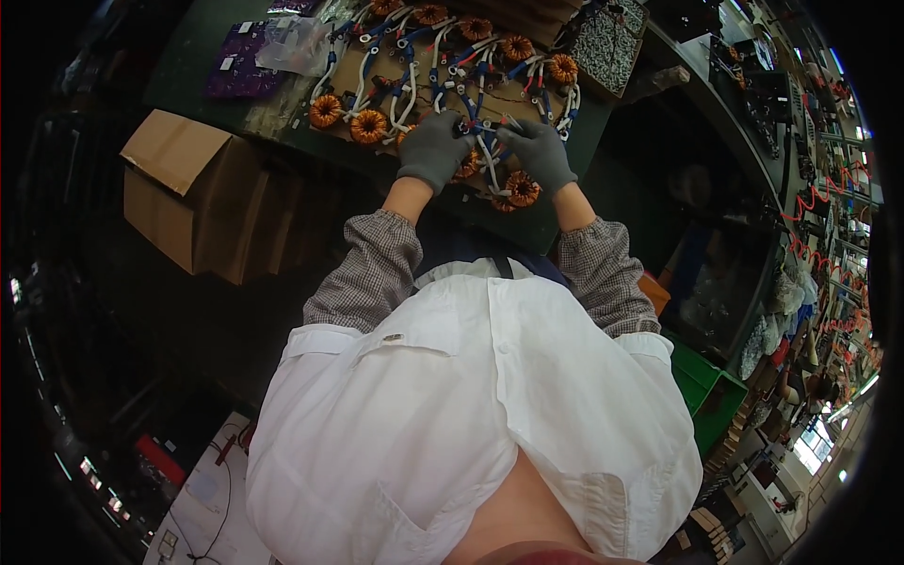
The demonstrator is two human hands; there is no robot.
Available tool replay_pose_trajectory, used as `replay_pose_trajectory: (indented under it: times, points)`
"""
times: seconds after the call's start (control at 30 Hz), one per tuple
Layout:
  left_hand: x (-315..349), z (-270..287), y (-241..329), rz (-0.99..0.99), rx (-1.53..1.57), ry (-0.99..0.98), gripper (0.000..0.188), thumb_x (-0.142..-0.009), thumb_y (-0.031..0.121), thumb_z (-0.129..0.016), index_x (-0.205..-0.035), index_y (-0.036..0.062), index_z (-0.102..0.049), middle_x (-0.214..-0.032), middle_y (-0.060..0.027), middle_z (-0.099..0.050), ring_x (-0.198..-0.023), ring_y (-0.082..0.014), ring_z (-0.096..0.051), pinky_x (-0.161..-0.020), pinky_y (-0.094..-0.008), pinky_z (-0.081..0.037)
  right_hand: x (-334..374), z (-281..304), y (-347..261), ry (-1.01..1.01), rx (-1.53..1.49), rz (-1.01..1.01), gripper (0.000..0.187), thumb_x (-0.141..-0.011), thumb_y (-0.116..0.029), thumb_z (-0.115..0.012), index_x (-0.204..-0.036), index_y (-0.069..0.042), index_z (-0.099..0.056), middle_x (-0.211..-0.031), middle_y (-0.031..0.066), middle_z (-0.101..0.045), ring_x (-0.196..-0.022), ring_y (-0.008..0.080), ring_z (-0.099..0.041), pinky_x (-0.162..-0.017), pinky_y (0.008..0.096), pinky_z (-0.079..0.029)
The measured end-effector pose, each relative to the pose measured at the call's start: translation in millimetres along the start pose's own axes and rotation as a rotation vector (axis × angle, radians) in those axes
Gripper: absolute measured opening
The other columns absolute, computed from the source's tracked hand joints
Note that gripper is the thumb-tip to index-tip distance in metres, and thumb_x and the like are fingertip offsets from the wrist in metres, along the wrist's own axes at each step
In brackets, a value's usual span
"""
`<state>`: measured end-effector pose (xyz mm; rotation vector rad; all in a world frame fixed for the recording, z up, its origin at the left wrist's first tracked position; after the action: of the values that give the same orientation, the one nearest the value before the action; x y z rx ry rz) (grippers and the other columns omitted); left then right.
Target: Assembling and prepping electric motor stators on a production line.
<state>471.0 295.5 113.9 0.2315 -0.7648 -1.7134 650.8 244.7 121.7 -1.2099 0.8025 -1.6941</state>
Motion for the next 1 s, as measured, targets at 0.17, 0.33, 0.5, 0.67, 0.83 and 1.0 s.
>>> replay_pose_trajectory:
  times: [0.17, 0.33, 0.5, 0.67, 0.83, 1.0]
  points:
    - [8, 7, 2, -0.109, 0.050, 0.107, 0.043, -0.076, 0.035, -0.069, -0.110, 0.0107, -0.063, -0.109, -0.0120, -0.058, -0.091, -0.0283, -0.062, -0.080, -0.0399, -0.050, -8, -6, 5, 0.006, -0.116, -0.063, 0.036, -0.082, -0.023, -0.069, -0.105, 0.004, -0.063, -0.085, 0.0076, -0.065, -0.068, 0.0111, -0.058, -0.058, 0.0283, -0.048]
    - [2, 10, 8, -0.063, -0.064, 0.011, 0.042, -0.075, 0.033, -0.068, -0.108, 0.0079, -0.063, -0.108, -0.0136, -0.057, -0.091, -0.0290, -0.062, -0.079, -0.0403, -0.051, -16, -11, 12, -0.062, -0.154, -0.015, 0.036, -0.082, -0.024, -0.070, -0.104, 0.003, -0.064, -0.083, 0.0066, -0.065, -0.064, 0.0109, -0.057, -0.054, 0.0285, -0.047]
    - [2, 13, 8, -0.046, -0.082, 0.002, 0.041, -0.075, 0.032, -0.068, -0.106, 0.0068, -0.064, -0.109, -0.0150, -0.056, -0.091, -0.0296, -0.062, -0.080, -0.0404, -0.050, -2, -6, -14, -0.046, -0.013, -0.068, 0.038, -0.084, -0.029, -0.066, -0.107, 0.002, -0.063, -0.082, 0.0092, -0.065, -0.069, 0.0140, -0.062, -0.059, 0.0292, -0.049]
    - [-1, 13, 10, -0.047, -0.086, -0.003, 0.040, -0.074, 0.032, -0.069, -0.105, 0.0067, -0.064, -0.109, -0.0164, -0.056, -0.092, -0.0308, -0.061, -0.081, -0.0406, -0.050, -6, -4, -7, 0.001, 0.222, 0.006, 0.041, -0.085, -0.033, -0.062, -0.110, -0.001, -0.063, -0.087, 0.0142, -0.068, -0.076, 0.0213, -0.067, -0.068, 0.0317, -0.051]
    - [-2, 15, 11, -0.034, -0.071, -0.031, 0.043, -0.074, 0.031, -0.069, -0.107, 0.0054, -0.064, -0.109, -0.0175, -0.057, -0.095, -0.0319, -0.061, -0.083, -0.0407, -0.049, -3, -7, -25, -0.025, 0.405, 0.032, 0.041, -0.083, -0.035, -0.063, -0.111, -0.006, -0.065, -0.090, 0.0139, -0.069, -0.078, 0.0242, -0.067, -0.074, 0.0345, -0.051]
    - [-3, 17, 13, -0.016, -0.099, -0.082, 0.046, -0.076, 0.035, -0.070, -0.112, 0.0068, -0.062, -0.114, -0.0166, -0.055, -0.099, -0.0310, -0.061, -0.085, -0.0416, -0.050, -13, -6, -25, -0.051, 0.400, 0.027, 0.042, -0.081, -0.035, -0.065, -0.112, -0.006, -0.065, -0.092, 0.0135, -0.069, -0.079, 0.0235, -0.067, -0.075, 0.0344, -0.052]
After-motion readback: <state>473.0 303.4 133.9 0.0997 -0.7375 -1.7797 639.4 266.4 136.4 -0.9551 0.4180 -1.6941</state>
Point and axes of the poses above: each hand's wrist, its own x-axis away from the middle knuckle, its own z-axis out of the back of the hand, y = z × x, the point moved 3 cm from there along -x, towards the middle knuckle
